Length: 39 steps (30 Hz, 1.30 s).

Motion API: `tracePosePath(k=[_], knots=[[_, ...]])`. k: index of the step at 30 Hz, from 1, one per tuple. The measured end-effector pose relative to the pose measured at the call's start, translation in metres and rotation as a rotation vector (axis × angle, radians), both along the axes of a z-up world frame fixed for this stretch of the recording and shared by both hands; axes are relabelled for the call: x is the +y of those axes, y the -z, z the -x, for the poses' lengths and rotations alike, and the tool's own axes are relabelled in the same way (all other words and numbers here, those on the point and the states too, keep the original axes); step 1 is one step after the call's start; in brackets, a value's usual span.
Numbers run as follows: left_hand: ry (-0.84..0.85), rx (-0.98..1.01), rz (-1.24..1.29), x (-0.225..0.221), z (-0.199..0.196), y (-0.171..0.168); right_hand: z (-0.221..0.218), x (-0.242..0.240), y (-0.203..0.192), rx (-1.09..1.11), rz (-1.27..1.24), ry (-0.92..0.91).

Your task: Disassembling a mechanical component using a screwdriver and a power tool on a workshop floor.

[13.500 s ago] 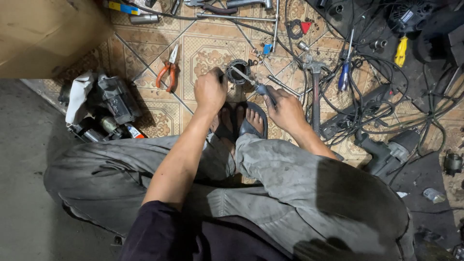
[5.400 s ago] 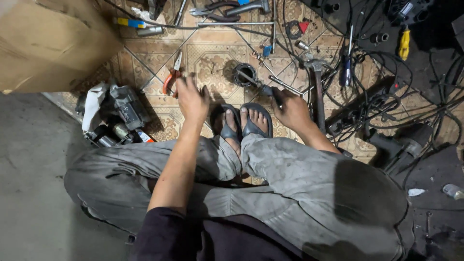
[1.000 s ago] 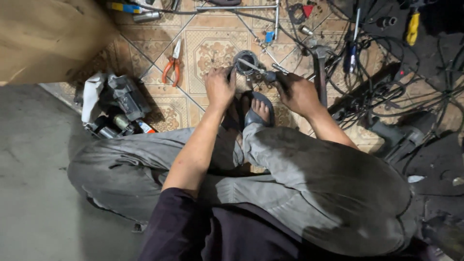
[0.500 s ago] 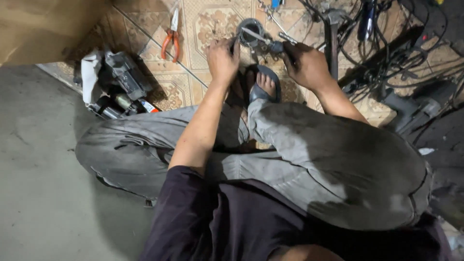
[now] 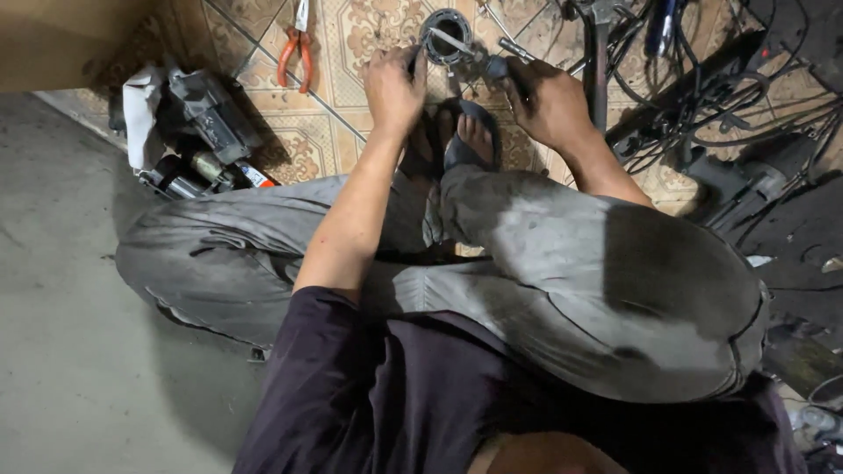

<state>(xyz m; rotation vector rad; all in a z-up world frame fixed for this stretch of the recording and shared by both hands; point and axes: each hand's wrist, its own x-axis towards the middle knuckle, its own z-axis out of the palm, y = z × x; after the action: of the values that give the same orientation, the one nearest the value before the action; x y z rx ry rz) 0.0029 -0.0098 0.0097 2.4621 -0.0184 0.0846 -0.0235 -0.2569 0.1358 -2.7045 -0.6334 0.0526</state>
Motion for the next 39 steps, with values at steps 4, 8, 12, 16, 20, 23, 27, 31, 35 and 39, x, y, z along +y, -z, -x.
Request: tracePosePath(k=[4,8,12,16,20,23,27,31,35,39], knots=[[0.008,-0.025,0.054,0.001,0.0,-0.006,0.001,0.003,-0.002,-0.015,-0.029,0.014],[-0.004,-0.078,0.041,0.004,0.006,-0.005,0.002,0.003,-0.002,-0.015,-0.021,0.014],[-0.084,-0.104,0.038,0.015,0.009,0.001,-0.002,0.004,-0.003,-0.023,-0.022,0.008],[-0.161,-0.06,-0.013,0.027,0.01,-0.005,0.001,0.001,0.002,-0.03,-0.005,0.011],[-0.228,-0.062,0.014,0.025,0.008,-0.012,0.001,0.0,0.003,-0.018,-0.004,0.01],[-0.217,-0.042,0.022,0.023,0.008,-0.008,0.002,-0.002,0.001,-0.028,-0.001,0.004],[-0.193,-0.047,0.058,0.023,0.006,-0.011,0.0,-0.002,0.005,-0.032,0.03,0.003],[-0.195,0.03,0.049,0.022,0.009,0.003,0.001,0.0,0.005,-0.021,0.025,0.03],[-0.186,-0.042,0.054,0.023,0.007,-0.001,0.001,-0.003,0.013,-0.003,0.01,0.022],[-0.173,-0.009,0.066,0.021,0.007,-0.003,0.002,-0.006,0.013,0.017,0.022,0.033]])
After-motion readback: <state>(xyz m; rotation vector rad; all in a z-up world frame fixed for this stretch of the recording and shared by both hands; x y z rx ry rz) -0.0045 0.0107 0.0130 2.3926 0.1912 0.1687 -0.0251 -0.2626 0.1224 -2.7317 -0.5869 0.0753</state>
